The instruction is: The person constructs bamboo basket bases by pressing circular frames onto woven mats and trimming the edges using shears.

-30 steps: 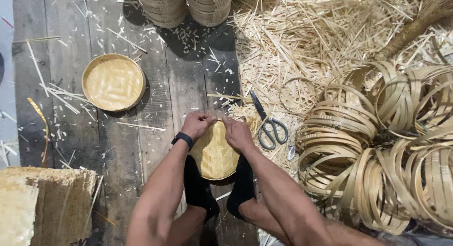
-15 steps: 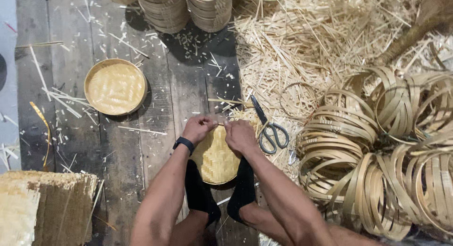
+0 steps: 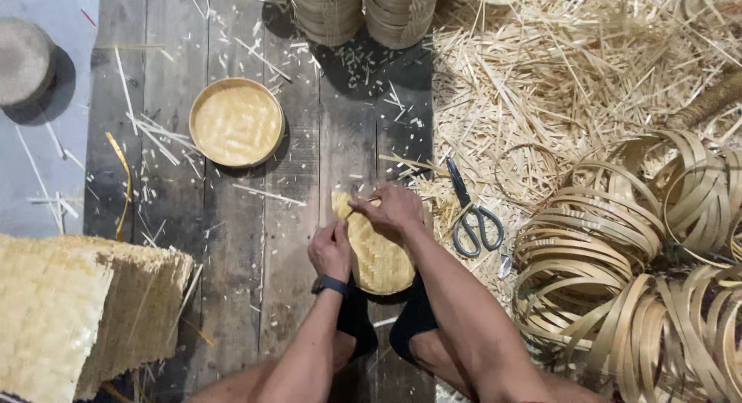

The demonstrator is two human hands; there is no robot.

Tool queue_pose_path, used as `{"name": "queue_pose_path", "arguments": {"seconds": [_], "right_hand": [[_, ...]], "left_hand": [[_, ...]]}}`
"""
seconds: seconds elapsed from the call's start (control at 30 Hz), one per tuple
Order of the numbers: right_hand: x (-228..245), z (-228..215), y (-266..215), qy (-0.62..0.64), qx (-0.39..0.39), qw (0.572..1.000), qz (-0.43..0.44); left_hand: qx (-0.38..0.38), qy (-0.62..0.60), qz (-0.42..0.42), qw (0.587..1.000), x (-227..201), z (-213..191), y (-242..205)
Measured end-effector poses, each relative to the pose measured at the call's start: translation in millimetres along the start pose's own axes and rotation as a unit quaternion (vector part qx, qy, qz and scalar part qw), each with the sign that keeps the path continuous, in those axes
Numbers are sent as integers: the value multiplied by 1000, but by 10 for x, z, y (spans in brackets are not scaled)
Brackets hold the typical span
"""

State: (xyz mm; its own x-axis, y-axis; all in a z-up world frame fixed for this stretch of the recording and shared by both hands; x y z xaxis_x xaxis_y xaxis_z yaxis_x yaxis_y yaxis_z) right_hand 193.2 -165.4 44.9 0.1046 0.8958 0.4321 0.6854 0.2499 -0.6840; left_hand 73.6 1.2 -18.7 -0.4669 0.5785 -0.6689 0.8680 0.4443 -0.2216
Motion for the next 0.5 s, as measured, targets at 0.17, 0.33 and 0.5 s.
{"name": "queue_pose_path", "arguments": {"seconds": [0.17,0.33,0.5], "right_hand": [[7,25,38,0,21,999,45],[-50,126,158,0,28,998,64],[-289,321,354,34,5,998,60]], "left_hand": [[56,-145,-140,978,581,319,200],[135,-421,-264,857,886,619,251],[169,-501,-244,813,666,548,204]]}}
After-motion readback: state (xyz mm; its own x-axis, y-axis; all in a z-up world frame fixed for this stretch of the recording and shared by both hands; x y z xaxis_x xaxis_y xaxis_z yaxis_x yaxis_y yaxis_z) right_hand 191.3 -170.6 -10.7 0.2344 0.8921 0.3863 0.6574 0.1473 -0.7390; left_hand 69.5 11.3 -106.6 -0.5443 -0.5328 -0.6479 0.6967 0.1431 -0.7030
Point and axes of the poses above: each hand's wrist, its own y-axis towards the middle knuckle, its own z-axis out of the palm, x = y × z, the point moved 8 cm from there along y, towards the middle knuckle, and after that the axes turned 8 degrees about x, right-handed, at the moved point
